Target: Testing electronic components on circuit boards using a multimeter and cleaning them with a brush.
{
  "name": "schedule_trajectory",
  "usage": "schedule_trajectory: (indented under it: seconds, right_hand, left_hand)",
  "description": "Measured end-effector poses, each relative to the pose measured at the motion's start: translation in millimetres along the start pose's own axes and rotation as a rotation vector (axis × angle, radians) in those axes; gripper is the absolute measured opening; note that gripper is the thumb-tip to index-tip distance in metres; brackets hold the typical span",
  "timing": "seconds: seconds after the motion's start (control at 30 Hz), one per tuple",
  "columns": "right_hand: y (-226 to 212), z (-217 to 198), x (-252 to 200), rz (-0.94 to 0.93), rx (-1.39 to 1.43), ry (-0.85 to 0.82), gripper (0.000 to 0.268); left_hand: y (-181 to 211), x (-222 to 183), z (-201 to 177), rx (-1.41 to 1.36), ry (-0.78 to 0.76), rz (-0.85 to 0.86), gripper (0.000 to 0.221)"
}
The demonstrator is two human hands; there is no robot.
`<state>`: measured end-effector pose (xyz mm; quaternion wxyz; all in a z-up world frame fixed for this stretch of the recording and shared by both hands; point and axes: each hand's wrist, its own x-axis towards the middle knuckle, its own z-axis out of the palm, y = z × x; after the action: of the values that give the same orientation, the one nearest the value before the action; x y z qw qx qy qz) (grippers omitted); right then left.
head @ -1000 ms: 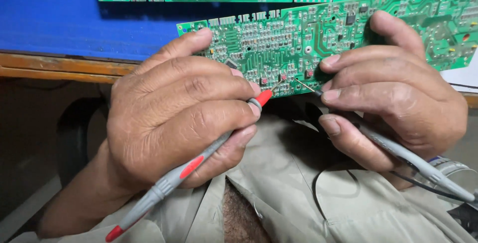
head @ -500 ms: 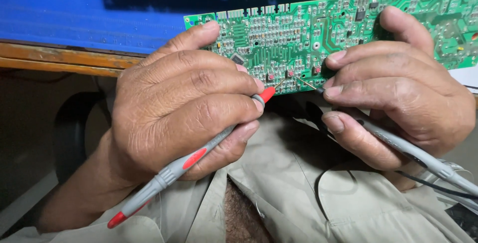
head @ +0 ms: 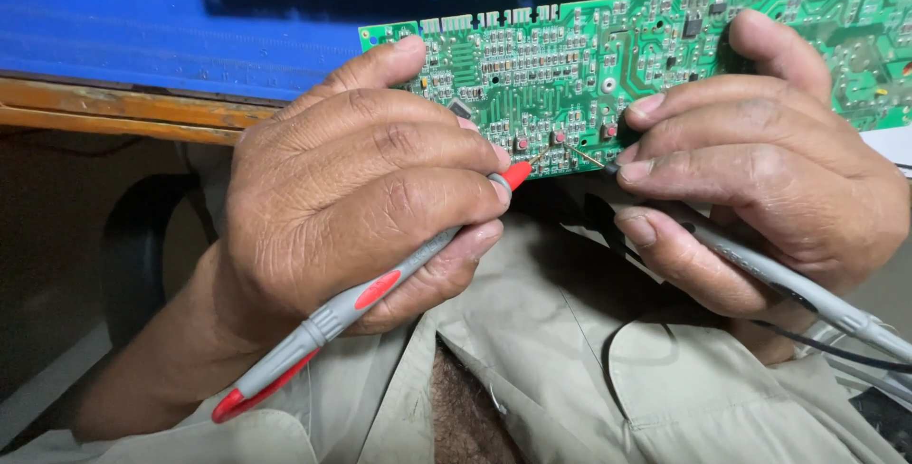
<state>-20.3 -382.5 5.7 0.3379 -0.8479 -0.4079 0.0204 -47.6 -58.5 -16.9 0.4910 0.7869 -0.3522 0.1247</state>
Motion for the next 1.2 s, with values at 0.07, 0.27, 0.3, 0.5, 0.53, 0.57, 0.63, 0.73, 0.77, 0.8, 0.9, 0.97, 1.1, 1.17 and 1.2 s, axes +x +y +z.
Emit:
schedule_trajectory:
  seconds: [0.07, 0.27, 0.3, 0.5, 0.53, 0.57, 0.63, 0.73, 0.77, 0.8, 0.9, 0.97, 1.1, 1.17, 1.2]
  right_hand:
    - [-0.7, -0.6, -0.1, -0.013, 0.004, 0.003, 0.013]
    - [-18.5, 2.1, 1.4, 0.001, 0.026, 0.023, 0.013]
    - [-19.0, 6.0, -2.8, 0.065, -0.021, 0.054, 0.016]
    - [66.8, 35.9, -63.0, 0.091, 0.081, 0.106, 0.032]
    - [81.7, 38.1, -79.8, 0.131, 0.115, 0.117, 0.035]
    - [76.5, 34.1, -71.0, 0.119, 0.113, 0.112, 0.035]
    - [63.4, 26.4, -57.4, 0.048, 0.009, 0.087, 0.033]
    - [50.3, 19.2, -46.3, 0.042, -0.039, 0.07, 0.034]
    - [51.9, 18.9, -46.4, 0.039, -0.042, 0.069, 0.034]
    - [52.9, 18.8, -47.1, 0.039, -0.043, 0.067, 0.034]
    - [55.3, 18.1, -48.2, 0.034, -0.05, 0.064, 0.033]
    - [52.9, 17.3, -46.4, 0.026, -0.057, 0.068, 0.033]
    - [41.7, 15.2, -40.0, 0.052, -0.056, 0.068, 0.031]
    - [31.3, 16.1, -36.5, 0.064, -0.057, 0.063, 0.032]
    - [23.2, 17.3, -34.6, 0.097, -0.042, 0.089, 0.027]
  left_hand:
    - [-1.3, -1.1, 1.2, -0.006, 0.003, 0.001, 0.008]
    - [-1.1, -5.4, 3.3, 0.101, 0.04, 0.049, 0.007]
    - [-3.6, -6.7, 4.5, 0.084, 0.074, 0.075, 0.007]
    - [8.3, -7.9, -1.5, 0.067, 0.15, -0.018, 0.009]
    - [8.8, -8.9, 3.5, 0.036, 0.148, -0.024, 0.008]
    - [8.8, -9.3, 3.7, 0.044, 0.159, -0.023, 0.008]
    - [7.4, -8.3, 5.1, 0.064, 0.164, -0.019, 0.007]
    - [6.4, -10.2, 5.6, 0.022, 0.164, -0.035, 0.007]
    - [6.1, -9.7, 5.0, 0.024, 0.168, -0.033, 0.007]
    - [6.5, -9.7, 4.5, 0.016, 0.168, -0.035, 0.006]
    - [8.1, -9.3, 3.4, -0.001, 0.172, -0.04, 0.005]
    - [7.7, -8.5, 3.1, -0.008, 0.175, -0.039, 0.004]
    - [6.2, -8.4, 3.3, 0.001, 0.175, -0.036, 0.004]
    - [5.6, -9.1, 3.7, -0.016, 0.174, -0.046, 0.005]
    - [4.9, -9.1, 4.2, -0.013, 0.18, -0.034, 0.006]
